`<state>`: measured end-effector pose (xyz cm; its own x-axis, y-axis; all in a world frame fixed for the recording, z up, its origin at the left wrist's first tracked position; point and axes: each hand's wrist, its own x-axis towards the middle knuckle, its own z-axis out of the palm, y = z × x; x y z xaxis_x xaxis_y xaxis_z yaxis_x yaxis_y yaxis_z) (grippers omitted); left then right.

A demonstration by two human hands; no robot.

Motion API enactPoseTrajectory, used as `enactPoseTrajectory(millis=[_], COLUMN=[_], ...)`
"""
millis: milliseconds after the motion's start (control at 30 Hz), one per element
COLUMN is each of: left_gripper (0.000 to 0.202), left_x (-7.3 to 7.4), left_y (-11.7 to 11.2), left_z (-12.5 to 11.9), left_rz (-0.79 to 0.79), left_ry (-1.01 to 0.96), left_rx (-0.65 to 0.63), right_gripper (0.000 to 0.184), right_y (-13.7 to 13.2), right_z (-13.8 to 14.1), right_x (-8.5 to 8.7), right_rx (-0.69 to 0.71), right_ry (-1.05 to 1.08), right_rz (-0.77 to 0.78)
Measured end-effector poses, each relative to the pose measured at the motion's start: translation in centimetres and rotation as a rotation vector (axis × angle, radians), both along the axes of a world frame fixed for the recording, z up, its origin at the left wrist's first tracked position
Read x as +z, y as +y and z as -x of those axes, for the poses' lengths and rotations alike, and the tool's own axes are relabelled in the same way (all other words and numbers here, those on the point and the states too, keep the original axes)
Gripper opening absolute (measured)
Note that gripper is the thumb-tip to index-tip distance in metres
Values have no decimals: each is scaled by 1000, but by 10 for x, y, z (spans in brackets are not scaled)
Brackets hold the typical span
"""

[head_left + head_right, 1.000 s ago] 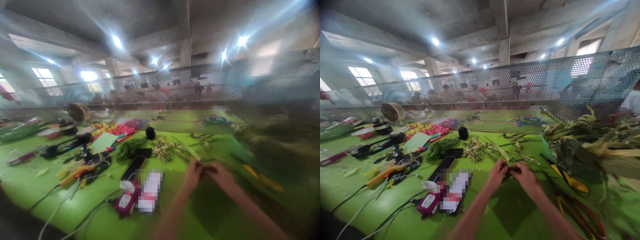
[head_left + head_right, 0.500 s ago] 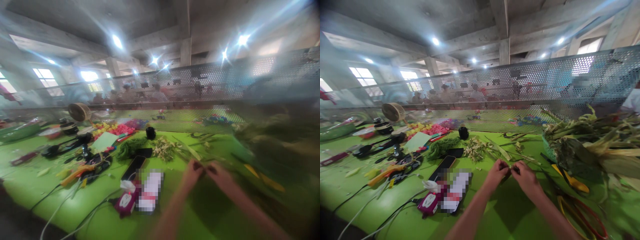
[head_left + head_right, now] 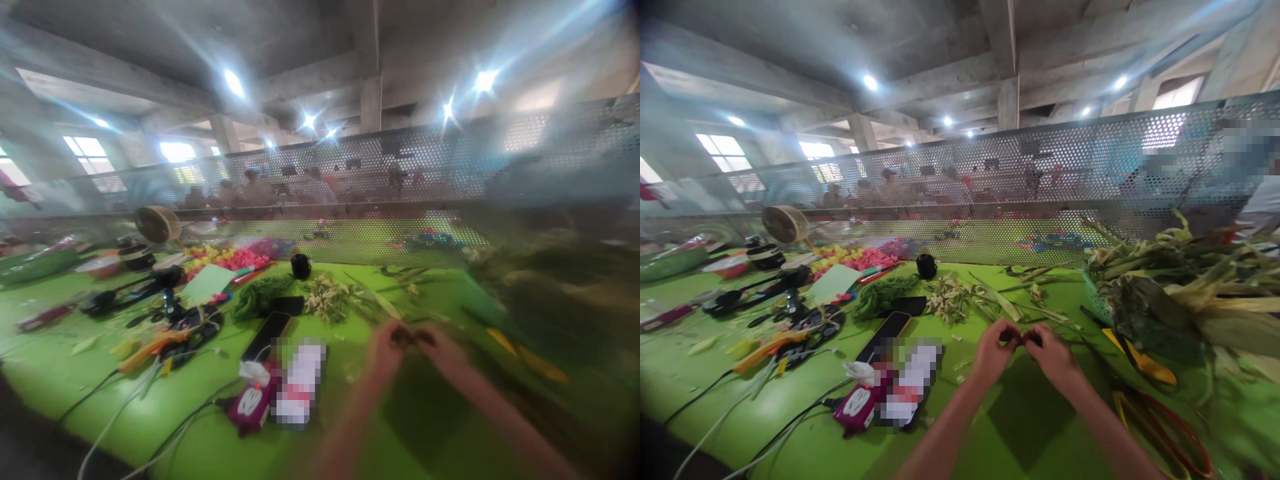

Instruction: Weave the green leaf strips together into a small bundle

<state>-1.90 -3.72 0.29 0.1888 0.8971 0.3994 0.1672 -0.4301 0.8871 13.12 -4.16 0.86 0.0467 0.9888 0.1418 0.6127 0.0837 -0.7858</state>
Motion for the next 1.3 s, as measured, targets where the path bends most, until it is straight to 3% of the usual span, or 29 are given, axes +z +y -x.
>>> enactPoseTrajectory(millis=[167, 400, 600, 800, 900, 1033, 1300], left_gripper=[24, 12, 8, 20, 19, 13, 11], left_x=[6, 5, 7, -1, -4, 0, 7], left_y=[-4, -3, -1, 3, 6, 5, 2], left_z=[4, 6, 6, 7, 9, 11, 7], left_rz=[-91, -101, 38, 343, 398, 339, 138], left_ry=[95, 180, 114, -48, -104, -111, 30], left_rx=[31, 65, 50, -135, -209, -205, -53], right_gripper=[11, 16, 15, 17, 20, 21, 20], right_y=[3, 4, 2, -2, -5, -5, -3], right_z=[-3, -7, -6, 0, 3, 4, 1], right_x=[-6, -7, -2, 6, 13, 17, 14], right_rx=[15, 0, -20, -23, -21, -14, 12], right_ry=[27, 18, -8, 19, 53, 105, 184], right_rz=[16, 8, -46, -61, -46, -10, 44])
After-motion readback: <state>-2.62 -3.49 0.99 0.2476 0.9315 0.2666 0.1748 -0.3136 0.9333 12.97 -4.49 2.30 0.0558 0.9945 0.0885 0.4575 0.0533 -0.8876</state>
